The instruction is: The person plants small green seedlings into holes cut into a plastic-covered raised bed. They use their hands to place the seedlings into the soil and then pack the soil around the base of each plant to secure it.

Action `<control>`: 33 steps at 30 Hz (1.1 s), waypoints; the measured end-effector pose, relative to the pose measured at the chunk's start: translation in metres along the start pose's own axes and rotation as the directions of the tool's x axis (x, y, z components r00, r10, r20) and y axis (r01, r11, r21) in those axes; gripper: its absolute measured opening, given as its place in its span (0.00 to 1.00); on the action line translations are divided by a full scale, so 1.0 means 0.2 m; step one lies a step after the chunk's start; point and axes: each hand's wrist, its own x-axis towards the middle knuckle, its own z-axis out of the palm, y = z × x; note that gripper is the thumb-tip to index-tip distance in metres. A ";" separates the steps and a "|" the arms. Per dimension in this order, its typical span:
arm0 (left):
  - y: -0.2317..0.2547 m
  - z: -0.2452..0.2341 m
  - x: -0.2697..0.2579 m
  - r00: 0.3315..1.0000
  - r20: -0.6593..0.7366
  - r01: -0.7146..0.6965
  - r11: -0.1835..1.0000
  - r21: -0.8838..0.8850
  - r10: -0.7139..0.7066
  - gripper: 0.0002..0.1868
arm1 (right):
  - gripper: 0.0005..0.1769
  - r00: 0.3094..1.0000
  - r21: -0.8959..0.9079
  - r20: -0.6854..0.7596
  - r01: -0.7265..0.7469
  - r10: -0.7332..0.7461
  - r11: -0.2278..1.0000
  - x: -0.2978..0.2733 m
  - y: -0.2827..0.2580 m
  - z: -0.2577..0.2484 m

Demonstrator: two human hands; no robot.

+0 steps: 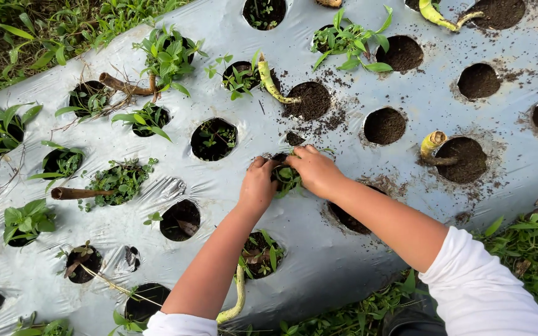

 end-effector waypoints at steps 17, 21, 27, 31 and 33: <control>0.08 0.25 0.03 0.990 -0.143 0.005 0.998 0.067 0.004 0.28 | 0.37 0.978 0.207 -0.040 -0.191 0.203 0.960 -0.09 0.20 0.08; 0.08 0.30 -0.05 0.954 -0.254 -0.128 0.983 0.131 0.159 0.17 | 0.31 0.996 0.120 0.013 -0.084 0.083 0.989 -0.17 0.08 0.05; 0.22 0.19 -0.27 0.926 -0.252 -0.255 0.958 0.131 0.281 0.10 | 0.41 0.971 0.499 0.176 -0.229 0.161 0.836 -0.36 0.08 0.12; 0.33 0.27 -0.71 0.960 0.009 -0.280 0.960 -0.023 0.281 0.14 | 0.21 0.978 0.344 0.210 -0.067 -0.007 0.937 -0.70 -0.04 0.20; 0.33 0.39 -0.96 0.858 0.431 -0.106 0.918 -0.382 0.279 0.15 | 0.03 0.880 0.239 0.306 0.297 -0.362 0.924 -0.90 -0.05 0.32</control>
